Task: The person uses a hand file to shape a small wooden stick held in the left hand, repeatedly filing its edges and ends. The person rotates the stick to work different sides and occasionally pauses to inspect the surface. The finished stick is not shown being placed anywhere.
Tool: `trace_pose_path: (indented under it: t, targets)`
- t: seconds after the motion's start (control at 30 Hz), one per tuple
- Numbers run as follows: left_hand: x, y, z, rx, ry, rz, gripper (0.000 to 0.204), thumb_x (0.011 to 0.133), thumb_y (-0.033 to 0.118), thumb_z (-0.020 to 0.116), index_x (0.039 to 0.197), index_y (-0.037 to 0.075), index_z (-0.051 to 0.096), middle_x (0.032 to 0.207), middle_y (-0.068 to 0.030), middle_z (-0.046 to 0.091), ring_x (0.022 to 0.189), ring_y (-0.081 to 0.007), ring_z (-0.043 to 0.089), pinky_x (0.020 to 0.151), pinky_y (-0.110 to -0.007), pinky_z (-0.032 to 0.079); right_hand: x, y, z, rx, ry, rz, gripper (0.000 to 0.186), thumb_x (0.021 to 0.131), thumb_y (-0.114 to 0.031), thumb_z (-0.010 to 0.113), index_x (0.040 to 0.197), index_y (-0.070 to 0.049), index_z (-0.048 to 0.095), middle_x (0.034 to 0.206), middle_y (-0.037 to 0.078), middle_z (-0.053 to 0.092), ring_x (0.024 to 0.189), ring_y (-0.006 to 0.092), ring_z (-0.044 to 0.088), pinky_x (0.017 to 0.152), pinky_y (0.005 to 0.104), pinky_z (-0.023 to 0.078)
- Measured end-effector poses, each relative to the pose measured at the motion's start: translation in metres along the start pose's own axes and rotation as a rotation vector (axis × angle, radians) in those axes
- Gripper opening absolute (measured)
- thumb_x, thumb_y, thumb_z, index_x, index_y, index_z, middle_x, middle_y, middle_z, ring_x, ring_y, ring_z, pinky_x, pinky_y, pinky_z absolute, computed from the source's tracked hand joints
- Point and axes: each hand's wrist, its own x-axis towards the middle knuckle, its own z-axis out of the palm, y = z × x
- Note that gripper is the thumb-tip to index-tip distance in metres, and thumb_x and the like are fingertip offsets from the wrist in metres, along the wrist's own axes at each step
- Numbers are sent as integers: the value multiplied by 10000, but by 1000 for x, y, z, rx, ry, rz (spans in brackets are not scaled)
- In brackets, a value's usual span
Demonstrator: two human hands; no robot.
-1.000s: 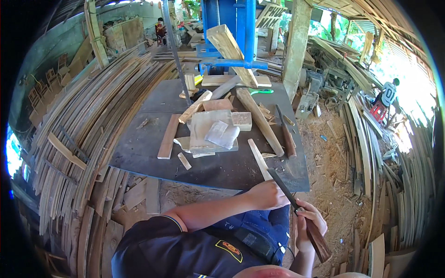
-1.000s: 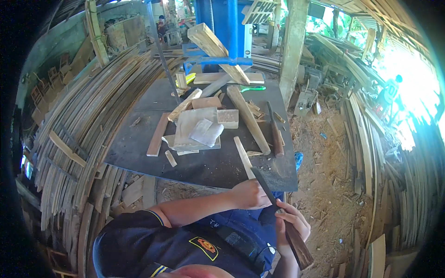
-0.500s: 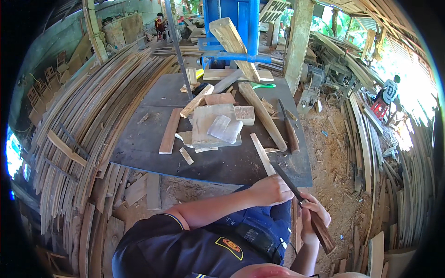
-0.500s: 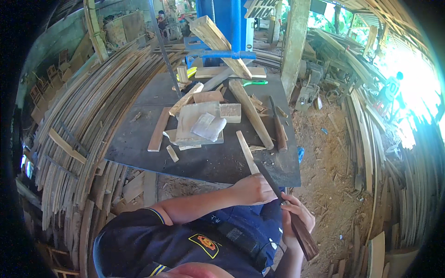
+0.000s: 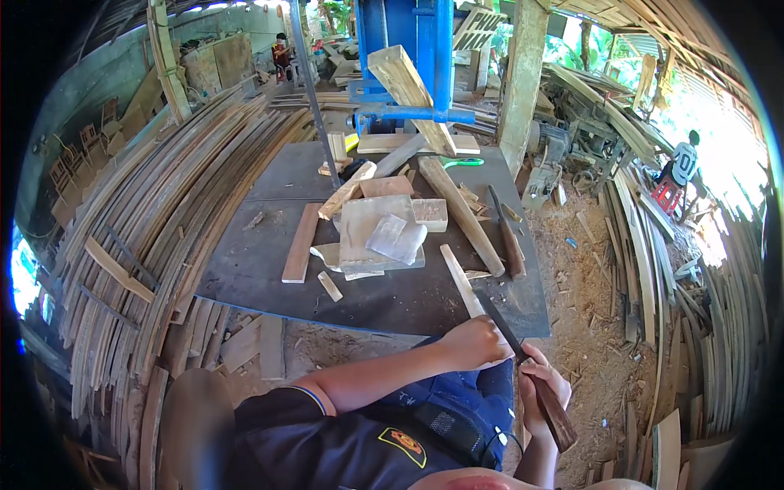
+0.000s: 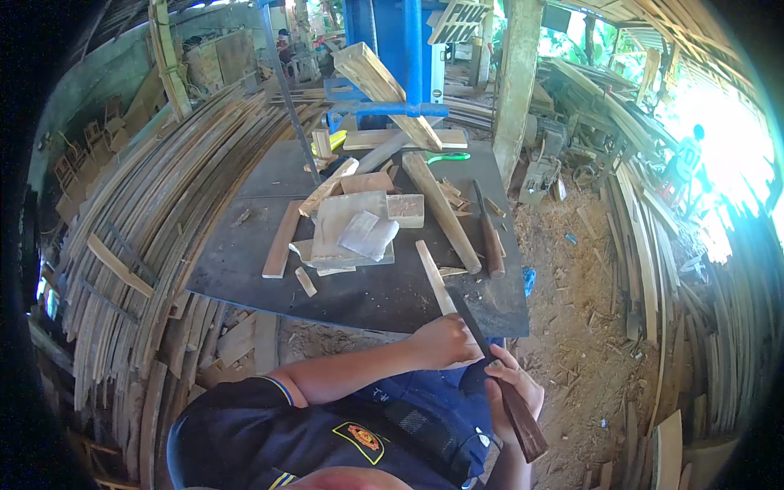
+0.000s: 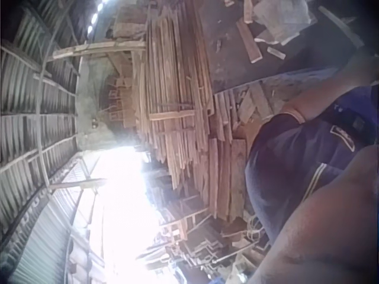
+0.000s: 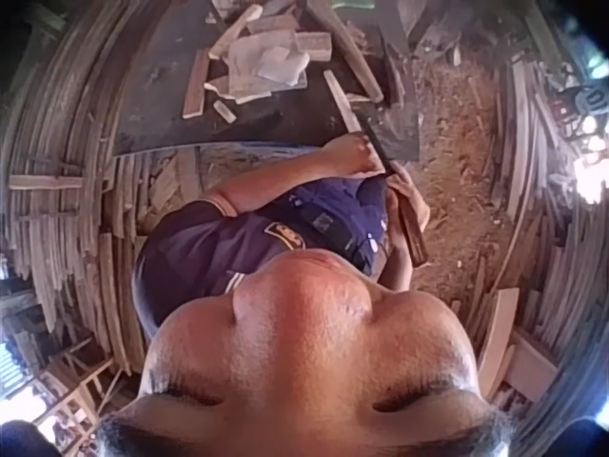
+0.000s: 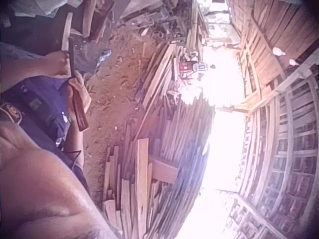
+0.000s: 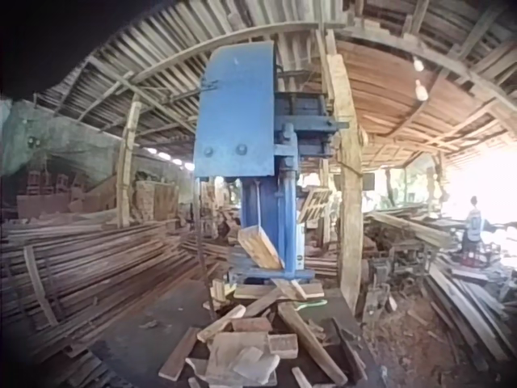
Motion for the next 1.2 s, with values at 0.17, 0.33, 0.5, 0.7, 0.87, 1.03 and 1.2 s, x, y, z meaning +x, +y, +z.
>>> trace_pose_path:
  t: [0.17,0.33,0.5,0.7,0.87,1.03,1.2]
  targets:
    - [11,5,-11,-73,-5,-57,142,861,255,589,840,148,679,769,-83,676,842,-279,680,846,-414,501,-3,14,9,91,66,30,135,978,-140,630,947,-9,633,1202,262,660,1117,300,640,1011,416,463]
    - [11,4,-2,-100,90,-60,171,915,294,587,906,151,680,743,-57,669,802,-273,682,845,-413,496,2,14,0,56,61,30,138,951,-159,671,905,-29,663,1131,212,704,1074,251,676,937,362,498]
    - [9,1,7,-30,164,-5,142,838,280,631,855,143,663,796,-53,676,856,-278,681,846,-400,501,-1,4,-2,67,62,-7,55,926,-84,684,908,-33,675,1125,213,708,1040,254,689,918,350,510]
    - [10,1,7,-16,63,11,120,827,265,626,818,145,632,809,-39,665,848,-235,676,837,-397,500,15,15,21,-6,96,29,34,888,0,673,920,-10,679,1067,190,729,974,230,700,872,330,521]
    - [10,3,5,-9,80,-10,117,846,231,608,879,132,661,809,-63,680,878,-260,682,839,-394,520,9,-1,-11,37,3,-17,88,943,-67,643,927,18,659,1072,240,699,1003,268,666,912,366,492]
    - [13,2,7,20,137,11,126,807,228,630,867,121,658,785,-85,681,844,-266,684,834,-392,523,-18,22,-8,301,126,11,199,963,-190,670,1002,0,623,1194,272,628,1096,309,640,925,405,540]
    - [13,4,3,-68,72,-37,146,838,268,613,833,134,672,789,-46,683,847,-263,689,837,-397,523,-12,34,7,546,168,175,228,949,-235,693,1044,-38,629,1268,271,573,1134,315,623,873,416,603]
